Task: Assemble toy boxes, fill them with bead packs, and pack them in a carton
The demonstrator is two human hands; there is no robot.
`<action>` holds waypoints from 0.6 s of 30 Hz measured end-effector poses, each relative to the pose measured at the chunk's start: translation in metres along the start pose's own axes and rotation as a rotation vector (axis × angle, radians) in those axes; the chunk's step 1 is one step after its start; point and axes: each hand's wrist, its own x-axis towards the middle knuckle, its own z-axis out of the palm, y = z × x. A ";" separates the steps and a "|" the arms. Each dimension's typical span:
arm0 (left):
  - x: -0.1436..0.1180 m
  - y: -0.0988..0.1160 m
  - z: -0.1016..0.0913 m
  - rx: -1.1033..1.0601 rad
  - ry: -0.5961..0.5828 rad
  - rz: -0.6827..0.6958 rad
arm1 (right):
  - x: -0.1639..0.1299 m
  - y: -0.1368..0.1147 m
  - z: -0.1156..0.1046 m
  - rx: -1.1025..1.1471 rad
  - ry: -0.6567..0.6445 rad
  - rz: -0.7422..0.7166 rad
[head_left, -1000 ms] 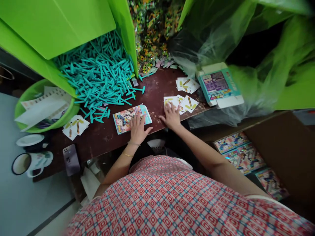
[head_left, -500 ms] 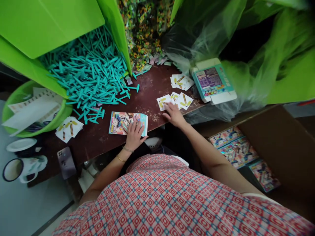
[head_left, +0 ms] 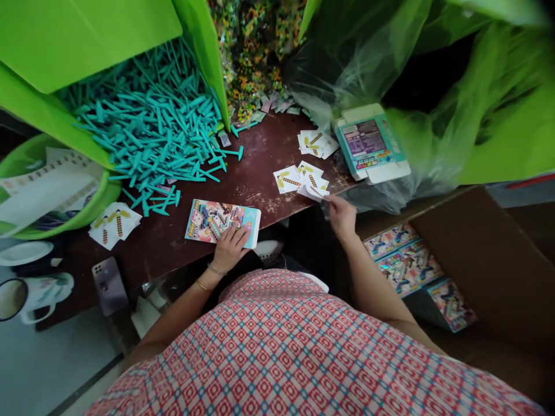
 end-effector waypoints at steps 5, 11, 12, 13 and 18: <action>0.015 0.003 -0.049 -0.042 0.268 -0.001 | 0.041 -0.022 -0.011 0.189 0.228 0.224; 0.011 0.001 -0.112 -0.168 0.722 -0.292 | 0.077 -0.050 -0.012 0.049 0.297 0.066; 0.007 -0.001 -0.118 -0.184 0.779 -0.356 | 0.084 -0.050 -0.010 -0.023 0.322 0.027; 0.003 -0.002 -0.122 -0.194 0.831 -0.415 | 0.090 -0.049 -0.007 -0.097 0.342 -0.007; -0.015 -0.014 -0.124 -0.236 0.950 -0.626 | 0.091 -0.043 0.022 -0.153 -0.072 -0.114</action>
